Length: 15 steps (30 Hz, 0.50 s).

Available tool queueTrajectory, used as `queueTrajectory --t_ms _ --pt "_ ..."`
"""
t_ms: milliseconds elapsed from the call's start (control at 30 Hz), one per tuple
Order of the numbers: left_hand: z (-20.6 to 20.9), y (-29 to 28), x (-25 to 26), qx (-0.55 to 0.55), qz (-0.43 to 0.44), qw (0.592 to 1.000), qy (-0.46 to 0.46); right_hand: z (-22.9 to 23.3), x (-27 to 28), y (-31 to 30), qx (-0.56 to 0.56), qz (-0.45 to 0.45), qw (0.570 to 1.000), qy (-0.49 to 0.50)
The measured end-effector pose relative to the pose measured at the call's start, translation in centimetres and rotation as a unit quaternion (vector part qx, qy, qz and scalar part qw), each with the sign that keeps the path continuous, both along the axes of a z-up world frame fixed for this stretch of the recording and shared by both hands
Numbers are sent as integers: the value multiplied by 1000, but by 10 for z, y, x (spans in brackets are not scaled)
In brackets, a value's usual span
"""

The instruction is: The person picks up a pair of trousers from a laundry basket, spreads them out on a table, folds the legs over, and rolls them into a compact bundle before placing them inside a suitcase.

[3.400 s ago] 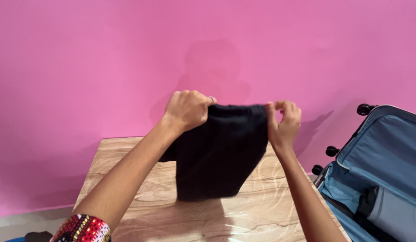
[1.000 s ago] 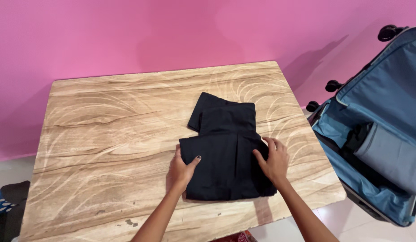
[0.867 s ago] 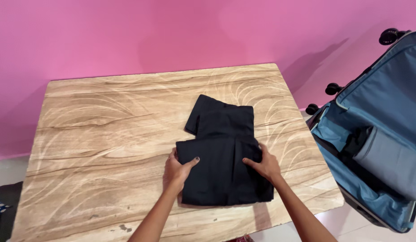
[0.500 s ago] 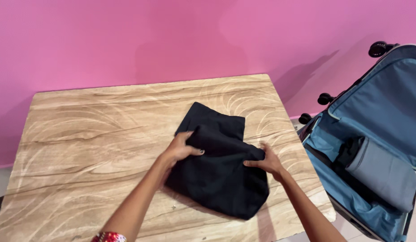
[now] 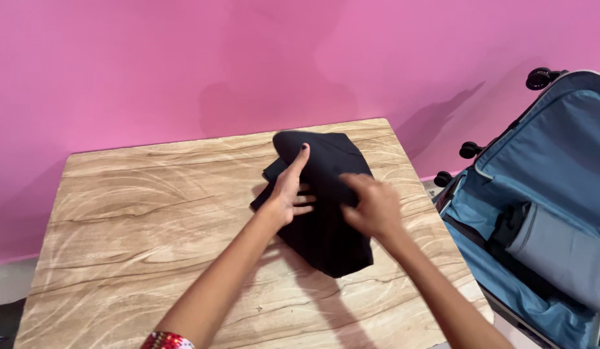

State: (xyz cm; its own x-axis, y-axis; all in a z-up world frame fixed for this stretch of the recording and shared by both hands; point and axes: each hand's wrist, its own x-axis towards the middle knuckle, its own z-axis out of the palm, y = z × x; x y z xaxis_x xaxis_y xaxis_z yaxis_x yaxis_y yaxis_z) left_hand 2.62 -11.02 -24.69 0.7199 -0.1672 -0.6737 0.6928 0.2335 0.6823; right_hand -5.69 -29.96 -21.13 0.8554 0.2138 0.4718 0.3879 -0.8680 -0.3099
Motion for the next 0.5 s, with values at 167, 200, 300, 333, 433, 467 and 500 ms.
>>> queueTrajectory --t_ms 167,200,300,333,433,467,500 --pt "-23 19 -19 150 99 983 -24 -12 -42 69 -51 24 996 72" --pt "-31 28 -24 152 100 983 -23 -16 -45 70 -50 25 996 72" --pt "-40 45 -30 150 171 972 -66 -46 -52 58 60 128 984 104" --pt "-38 47 -31 97 186 971 -115 -64 -56 49 198 155 964 92" --pt "-12 48 -20 22 231 958 -171 -140 -72 43 461 26 885 63" --pt "2 48 -16 3 233 955 -186 -164 -79 46 572 -128 809 48" --pt "16 48 -12 -16 235 951 -200 -183 -84 47 573 -128 808 49"
